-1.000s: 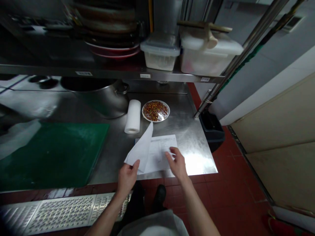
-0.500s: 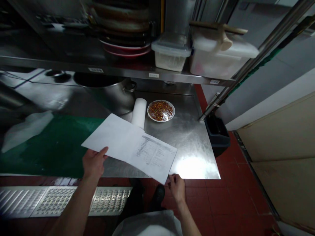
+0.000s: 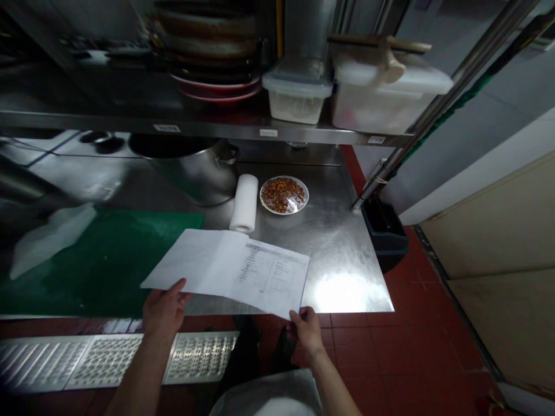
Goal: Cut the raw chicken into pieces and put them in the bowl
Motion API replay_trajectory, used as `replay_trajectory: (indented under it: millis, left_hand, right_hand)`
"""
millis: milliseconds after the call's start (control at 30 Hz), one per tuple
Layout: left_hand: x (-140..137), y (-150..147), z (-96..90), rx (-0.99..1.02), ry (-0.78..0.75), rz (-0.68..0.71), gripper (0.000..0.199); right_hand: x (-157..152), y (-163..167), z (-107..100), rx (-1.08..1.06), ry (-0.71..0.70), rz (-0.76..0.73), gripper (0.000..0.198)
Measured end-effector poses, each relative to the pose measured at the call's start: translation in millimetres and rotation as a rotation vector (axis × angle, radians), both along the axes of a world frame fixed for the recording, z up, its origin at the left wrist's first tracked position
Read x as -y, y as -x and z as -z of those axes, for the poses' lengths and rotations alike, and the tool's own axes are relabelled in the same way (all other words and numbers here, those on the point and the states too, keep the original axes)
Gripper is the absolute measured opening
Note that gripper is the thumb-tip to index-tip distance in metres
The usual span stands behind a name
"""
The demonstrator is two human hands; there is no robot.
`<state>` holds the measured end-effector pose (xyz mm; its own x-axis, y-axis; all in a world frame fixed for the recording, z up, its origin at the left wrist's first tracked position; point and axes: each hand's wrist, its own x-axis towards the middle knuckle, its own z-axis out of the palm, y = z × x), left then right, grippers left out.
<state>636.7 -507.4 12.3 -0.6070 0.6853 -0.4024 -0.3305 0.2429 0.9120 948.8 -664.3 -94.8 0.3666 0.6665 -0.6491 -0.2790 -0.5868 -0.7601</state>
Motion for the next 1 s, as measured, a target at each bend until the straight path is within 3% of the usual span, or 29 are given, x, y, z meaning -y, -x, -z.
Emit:
replay_trajectory:
  millis: [100, 167, 333, 433, 667, 833, 1000]
  left_hand:
    - [2, 4, 16.2, 0.062, 0.054, 0.031, 0.035]
    - [6, -2, 27.7, 0.11, 0.095, 0.082, 0.034]
    - [30, -42, 52.2, 0.2, 0.214, 0.229, 0.034]
    - [42, -58, 59.8, 0.216, 0.236, 0.22, 0.032]
    - [51, -42, 59.3, 0.17, 0.221, 0.102, 0.031]
    - [66, -30, 65.0, 0.153, 0.234, 0.079, 0.027]
    - [74, -24, 70.4, 0.127, 0.243, -0.022, 0.021]
  right_hand:
    - [-3, -21, 1, -0.001, -0.061, 0.093, 0.059]
    - [-8, -46, -1, 0.114, -0.072, 0.061, 0.054]
    - [-17, -97, -10, 0.791, -0.022, -0.249, 0.042]
    - [-17, -103, -11, 0.989, -0.011, -0.375, 0.049]
    - [-12, -94, -8, 1.05, -0.037, -0.355, 0.059]
    - [-8, -101, -4, 0.946, -0.044, -0.404, 0.045]
    - [-5, -100, -4, 0.982, -0.033, -0.45, 0.048]
